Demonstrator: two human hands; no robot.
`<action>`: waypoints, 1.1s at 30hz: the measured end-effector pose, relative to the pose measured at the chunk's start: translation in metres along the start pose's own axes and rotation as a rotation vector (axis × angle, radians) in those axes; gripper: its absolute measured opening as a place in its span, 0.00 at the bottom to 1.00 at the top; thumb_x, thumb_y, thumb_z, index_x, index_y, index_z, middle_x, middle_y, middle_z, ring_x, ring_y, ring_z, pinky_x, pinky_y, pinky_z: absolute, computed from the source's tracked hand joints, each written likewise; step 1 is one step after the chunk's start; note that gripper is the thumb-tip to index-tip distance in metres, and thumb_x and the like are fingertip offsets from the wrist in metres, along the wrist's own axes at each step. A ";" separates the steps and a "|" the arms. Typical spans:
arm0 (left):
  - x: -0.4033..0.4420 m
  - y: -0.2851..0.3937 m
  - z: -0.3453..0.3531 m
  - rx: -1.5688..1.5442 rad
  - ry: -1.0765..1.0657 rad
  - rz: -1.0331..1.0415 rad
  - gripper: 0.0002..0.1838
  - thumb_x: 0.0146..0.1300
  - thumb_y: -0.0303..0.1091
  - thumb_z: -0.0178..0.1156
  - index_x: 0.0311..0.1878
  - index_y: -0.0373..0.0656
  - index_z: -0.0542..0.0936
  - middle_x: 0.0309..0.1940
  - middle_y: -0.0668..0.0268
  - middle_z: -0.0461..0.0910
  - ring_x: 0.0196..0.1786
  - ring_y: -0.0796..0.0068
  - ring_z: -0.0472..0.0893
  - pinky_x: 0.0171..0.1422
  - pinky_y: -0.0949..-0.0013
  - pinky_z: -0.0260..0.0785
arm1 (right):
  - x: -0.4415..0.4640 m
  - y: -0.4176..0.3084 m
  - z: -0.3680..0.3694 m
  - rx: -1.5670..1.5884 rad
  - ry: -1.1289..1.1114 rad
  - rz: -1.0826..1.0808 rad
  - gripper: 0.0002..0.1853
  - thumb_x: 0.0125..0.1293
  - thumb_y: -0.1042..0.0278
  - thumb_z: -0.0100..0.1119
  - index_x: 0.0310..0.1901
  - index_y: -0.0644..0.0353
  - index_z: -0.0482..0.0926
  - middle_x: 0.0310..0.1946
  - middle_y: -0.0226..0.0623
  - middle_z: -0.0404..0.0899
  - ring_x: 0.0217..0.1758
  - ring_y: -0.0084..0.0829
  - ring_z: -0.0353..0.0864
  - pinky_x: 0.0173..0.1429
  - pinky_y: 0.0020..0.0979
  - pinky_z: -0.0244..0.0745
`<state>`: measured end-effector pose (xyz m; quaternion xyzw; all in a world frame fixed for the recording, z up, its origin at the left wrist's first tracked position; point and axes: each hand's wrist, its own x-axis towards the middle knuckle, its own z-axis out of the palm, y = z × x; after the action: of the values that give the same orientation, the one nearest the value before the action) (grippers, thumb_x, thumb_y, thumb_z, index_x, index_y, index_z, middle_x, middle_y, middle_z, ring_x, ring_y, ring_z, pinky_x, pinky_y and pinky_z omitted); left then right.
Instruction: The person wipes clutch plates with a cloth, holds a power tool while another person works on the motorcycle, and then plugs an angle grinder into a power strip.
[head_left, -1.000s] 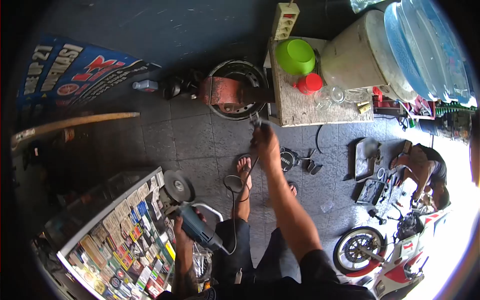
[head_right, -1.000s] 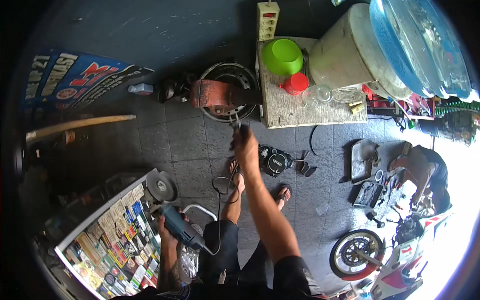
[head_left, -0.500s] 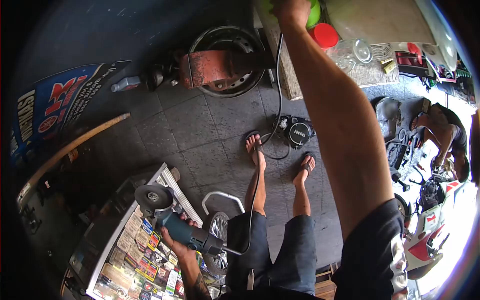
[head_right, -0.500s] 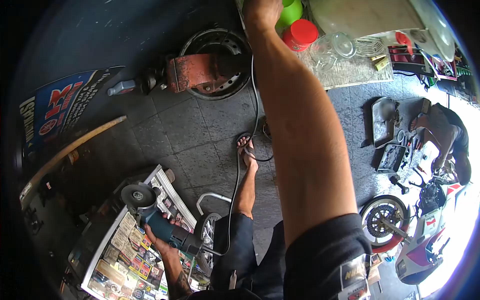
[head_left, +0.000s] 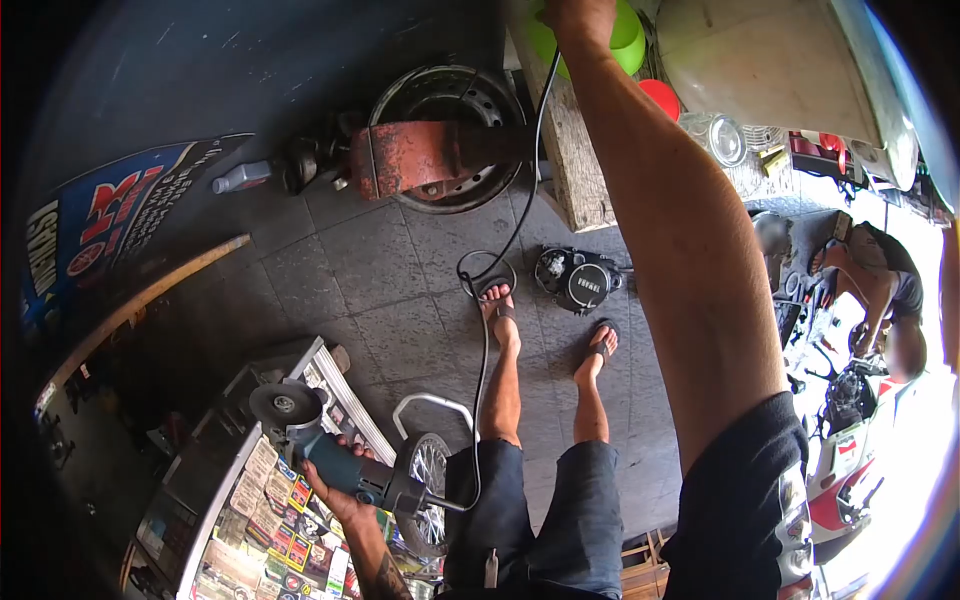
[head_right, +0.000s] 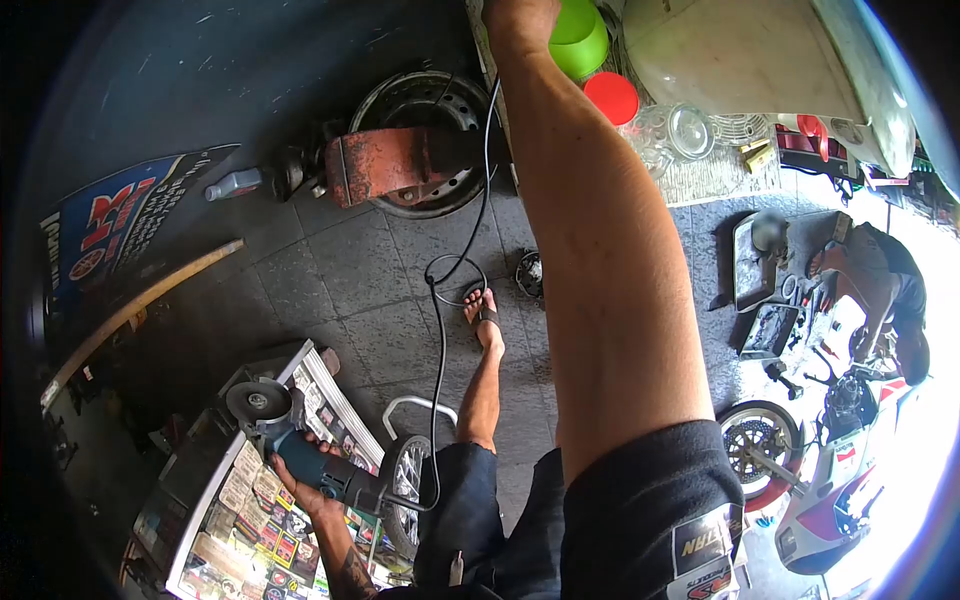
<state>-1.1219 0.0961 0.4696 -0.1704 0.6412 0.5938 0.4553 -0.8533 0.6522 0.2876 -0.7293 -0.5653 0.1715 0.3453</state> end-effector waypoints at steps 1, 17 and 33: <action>-0.001 0.002 0.004 0.000 -0.025 0.004 0.34 0.60 0.65 0.56 0.47 0.38 0.72 0.39 0.64 0.75 0.38 0.66 0.75 0.44 0.61 0.70 | 0.002 -0.009 -0.009 0.023 -0.134 0.049 0.32 0.60 0.39 0.61 0.36 0.70 0.80 0.27 0.47 0.83 0.32 0.39 0.85 0.38 0.41 0.77; 0.022 0.012 -0.035 -0.149 0.016 -0.009 0.29 0.64 0.58 0.56 0.46 0.35 0.78 0.35 0.56 0.83 0.37 0.60 0.84 0.45 0.55 0.81 | -0.005 0.021 0.033 -0.180 0.058 -0.105 0.15 0.66 0.57 0.57 0.37 0.64 0.78 0.34 0.52 0.81 0.39 0.51 0.82 0.43 0.45 0.76; 0.028 0.011 -0.038 -0.107 0.072 0.027 0.31 0.61 0.60 0.58 0.39 0.34 0.78 0.31 0.55 0.81 0.34 0.62 0.82 0.41 0.61 0.78 | -0.032 -0.013 0.000 0.172 0.097 -0.214 0.16 0.63 0.56 0.60 0.38 0.63 0.79 0.31 0.53 0.80 0.38 0.56 0.80 0.38 0.48 0.73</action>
<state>-1.1595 0.0726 0.4497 -0.2074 0.6266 0.6268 0.4141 -0.8715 0.6238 0.2922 -0.6399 -0.6056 0.1461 0.4499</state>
